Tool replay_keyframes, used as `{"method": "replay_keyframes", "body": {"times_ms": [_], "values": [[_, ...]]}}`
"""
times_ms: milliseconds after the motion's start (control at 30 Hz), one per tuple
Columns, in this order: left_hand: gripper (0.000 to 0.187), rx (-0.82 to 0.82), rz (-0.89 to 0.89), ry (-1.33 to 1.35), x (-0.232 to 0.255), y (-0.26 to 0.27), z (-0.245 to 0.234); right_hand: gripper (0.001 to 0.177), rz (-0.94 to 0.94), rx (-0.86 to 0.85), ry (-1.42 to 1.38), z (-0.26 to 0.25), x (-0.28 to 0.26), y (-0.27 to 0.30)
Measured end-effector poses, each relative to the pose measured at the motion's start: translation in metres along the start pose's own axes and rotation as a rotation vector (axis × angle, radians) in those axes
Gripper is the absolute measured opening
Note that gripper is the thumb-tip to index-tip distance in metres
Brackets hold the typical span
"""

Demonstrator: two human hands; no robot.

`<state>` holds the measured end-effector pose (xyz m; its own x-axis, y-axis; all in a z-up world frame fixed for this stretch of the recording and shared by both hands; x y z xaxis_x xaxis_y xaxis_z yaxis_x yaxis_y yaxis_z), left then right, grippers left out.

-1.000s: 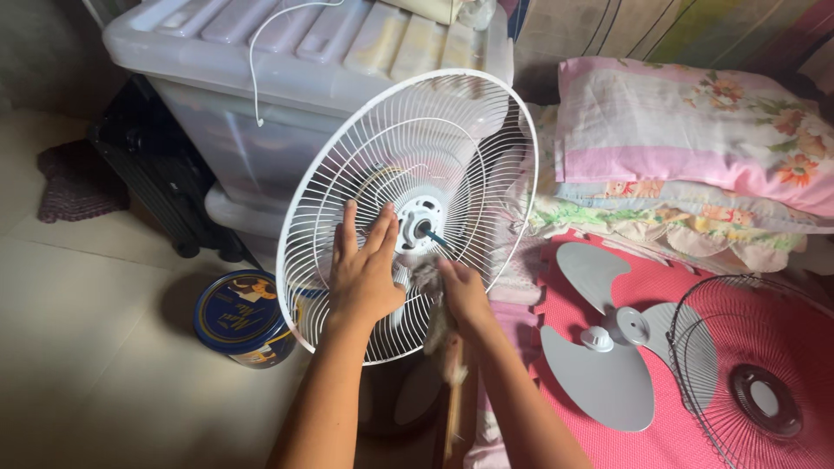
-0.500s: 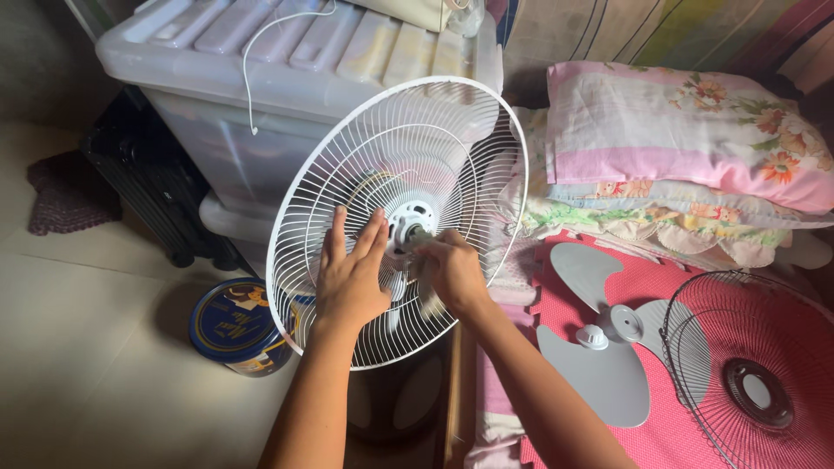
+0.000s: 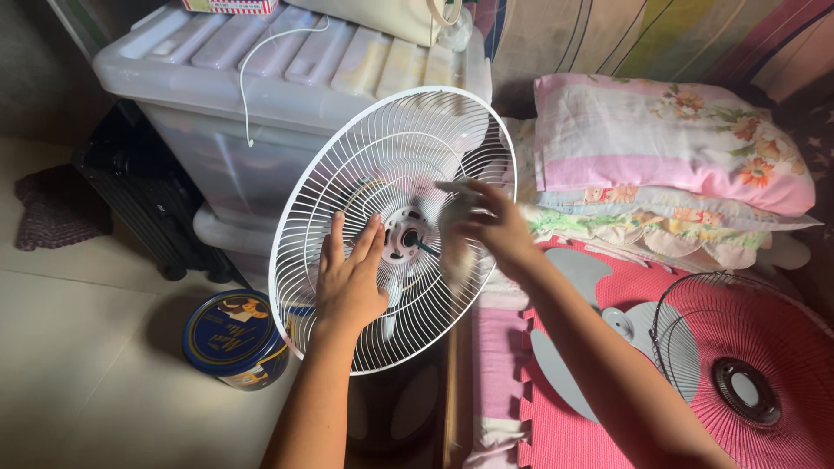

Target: The person reassembles a standing electric fan by attaching the fan blades to the motor shaft, securing them with a plastic nut, and then fitting the front protective grille. The person uses a cloth to wipe the fan components during the process.

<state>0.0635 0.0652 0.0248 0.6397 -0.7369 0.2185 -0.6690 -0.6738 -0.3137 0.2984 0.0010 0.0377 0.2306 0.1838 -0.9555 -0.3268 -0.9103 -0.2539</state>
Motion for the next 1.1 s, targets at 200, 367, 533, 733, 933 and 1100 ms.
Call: {"method": "replay_keyframes", "body": {"times_ms": [200, 367, 533, 733, 933, 1100], "values": [[0.098, 0.028, 0.000, 0.006, -0.005, -0.002, -0.001, 0.028, -0.360, -0.147, 0.815, 0.085, -0.006, -0.008], [0.097, 0.014, 0.010, -0.001, -0.003, 0.002, 0.004, 0.021, -0.270, -0.325, 0.867, 0.070, 0.004, -0.025], [0.096, 0.028, 0.027, -0.030, -0.005, 0.002, 0.005, 0.024, -0.139, 0.150, 0.785, -0.002, -0.018, -0.067], [0.098, 0.004, 0.057, -0.070, -0.004, -0.003, 0.003, 0.032, -0.328, 0.178, 0.807, 0.056, -0.021, -0.094], [0.112, -0.160, -0.021, -0.070, -0.015, -0.009, 0.011, 0.036, -0.491, 0.060, 0.781, 0.077, 0.003, -0.061], [0.118, -0.210, -0.001, -0.084, -0.010, -0.016, 0.019, 0.029, -0.595, 0.101, 0.729, 0.057, -0.007, -0.053]]}}
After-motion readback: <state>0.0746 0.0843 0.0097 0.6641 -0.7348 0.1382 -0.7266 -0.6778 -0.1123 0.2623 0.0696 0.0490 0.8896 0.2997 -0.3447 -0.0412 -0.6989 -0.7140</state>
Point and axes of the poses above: each hand's wrist, its own y-axis away from the middle knuckle, its own z-axis out of the palm, x = y × z, the point moved 8 cm from there along -y, towards the middle knuckle
